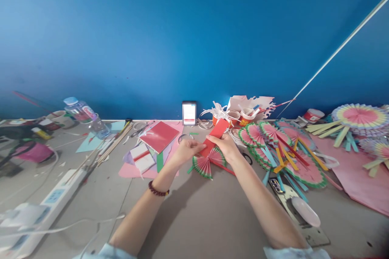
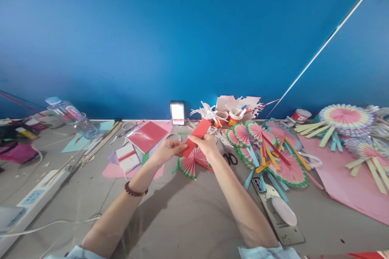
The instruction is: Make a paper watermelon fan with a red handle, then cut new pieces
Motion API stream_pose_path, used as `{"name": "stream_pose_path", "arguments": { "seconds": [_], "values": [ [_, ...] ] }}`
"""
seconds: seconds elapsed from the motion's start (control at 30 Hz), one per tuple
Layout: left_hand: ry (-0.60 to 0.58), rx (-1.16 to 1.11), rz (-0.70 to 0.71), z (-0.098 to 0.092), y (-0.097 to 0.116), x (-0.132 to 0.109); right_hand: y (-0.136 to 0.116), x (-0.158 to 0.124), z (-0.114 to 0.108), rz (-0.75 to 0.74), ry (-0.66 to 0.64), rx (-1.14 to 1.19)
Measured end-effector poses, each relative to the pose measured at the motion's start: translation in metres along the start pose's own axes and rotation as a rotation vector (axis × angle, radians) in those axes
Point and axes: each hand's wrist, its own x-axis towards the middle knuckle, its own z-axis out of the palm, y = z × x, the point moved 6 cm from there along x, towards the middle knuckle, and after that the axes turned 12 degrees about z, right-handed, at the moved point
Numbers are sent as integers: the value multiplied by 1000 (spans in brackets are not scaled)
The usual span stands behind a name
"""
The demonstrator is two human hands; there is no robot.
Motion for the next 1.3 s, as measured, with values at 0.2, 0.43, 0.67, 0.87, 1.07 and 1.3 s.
{"name": "stream_pose_path", "arguments": {
  "seconds": [0.2,0.43,0.67,0.87,1.07,1.3],
  "values": [
    [54,21,-30,1,2,-1,-1,0,-2,-2,15,-14],
    [-3,72,-1,2,6,-2,-1,0,2,-8,-15,-1],
    [62,225,260,0,24,-2,1,-3,10,-28,-48,66],
    [144,224,251,-5,24,-1,-2,-6,10,-30,-62,77],
    [140,220,220,-4,24,-2,-2,-2,2,-73,36,139],
    [186,26,247,-2,20,-1,0,-5,10,-30,-40,87]
  ]
}}
